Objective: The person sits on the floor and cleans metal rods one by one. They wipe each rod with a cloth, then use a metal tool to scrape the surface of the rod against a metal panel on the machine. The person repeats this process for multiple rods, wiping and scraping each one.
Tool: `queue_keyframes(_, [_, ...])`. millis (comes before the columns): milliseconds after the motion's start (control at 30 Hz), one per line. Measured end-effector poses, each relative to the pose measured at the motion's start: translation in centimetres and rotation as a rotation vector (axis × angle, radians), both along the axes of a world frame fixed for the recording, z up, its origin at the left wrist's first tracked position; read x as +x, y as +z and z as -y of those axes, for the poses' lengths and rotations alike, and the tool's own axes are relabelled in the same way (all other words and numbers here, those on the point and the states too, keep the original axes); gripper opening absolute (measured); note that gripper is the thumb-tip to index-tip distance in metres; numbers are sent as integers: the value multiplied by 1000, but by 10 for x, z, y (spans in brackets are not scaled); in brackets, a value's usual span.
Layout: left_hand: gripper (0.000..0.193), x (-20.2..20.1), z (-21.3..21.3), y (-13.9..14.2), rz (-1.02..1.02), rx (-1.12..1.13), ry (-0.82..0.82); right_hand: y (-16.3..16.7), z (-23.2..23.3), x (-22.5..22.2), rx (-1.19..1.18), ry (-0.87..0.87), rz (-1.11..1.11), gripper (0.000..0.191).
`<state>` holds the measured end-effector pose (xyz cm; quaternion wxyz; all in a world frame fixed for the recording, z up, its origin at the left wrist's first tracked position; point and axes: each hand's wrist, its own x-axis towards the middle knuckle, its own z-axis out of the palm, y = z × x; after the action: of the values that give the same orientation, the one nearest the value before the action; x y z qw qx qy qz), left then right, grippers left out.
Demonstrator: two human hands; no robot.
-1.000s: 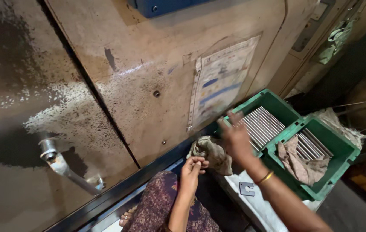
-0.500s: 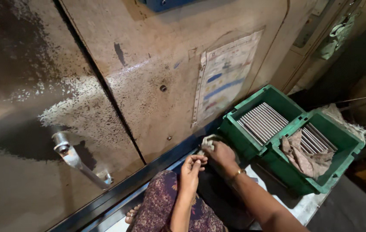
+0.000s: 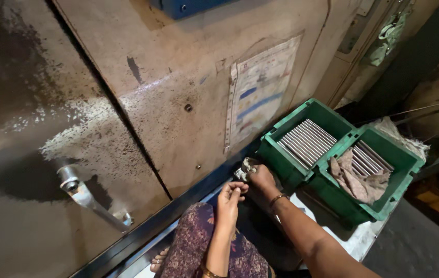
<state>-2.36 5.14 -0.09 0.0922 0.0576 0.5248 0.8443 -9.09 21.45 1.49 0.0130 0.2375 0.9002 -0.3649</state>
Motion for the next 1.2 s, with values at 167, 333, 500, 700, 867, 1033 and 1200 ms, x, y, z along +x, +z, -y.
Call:
queue_keyframes(167, [51,-1,15,12,66,38,77,9,-11,5,-536,-30,-142,29])
queue_keyframes(333, [87,-11,24,13,257,262,104,49,-4,46,-884,192,-234,26])
queue_keyframes(500, [91,-22,21,-9,370,825,1,44,83,119,-193,602,-631,23])
queue_keyframes(700, [93,-18,30,-8,391,478,142,38,115,91,-142,501,-737,24])
queue_keyframes(867, [94,-13,30,5,481,448,81,29,101,59,92,471,-710,25])
queue_keyframes(1033, [94,-18,15,-14,358,424,-75,8,78,42,-289,277,-465,32])
queue_keyframes(1200, [109,-21,-3,-32,275,373,-206,4,31,28,-466,116,-395,22])
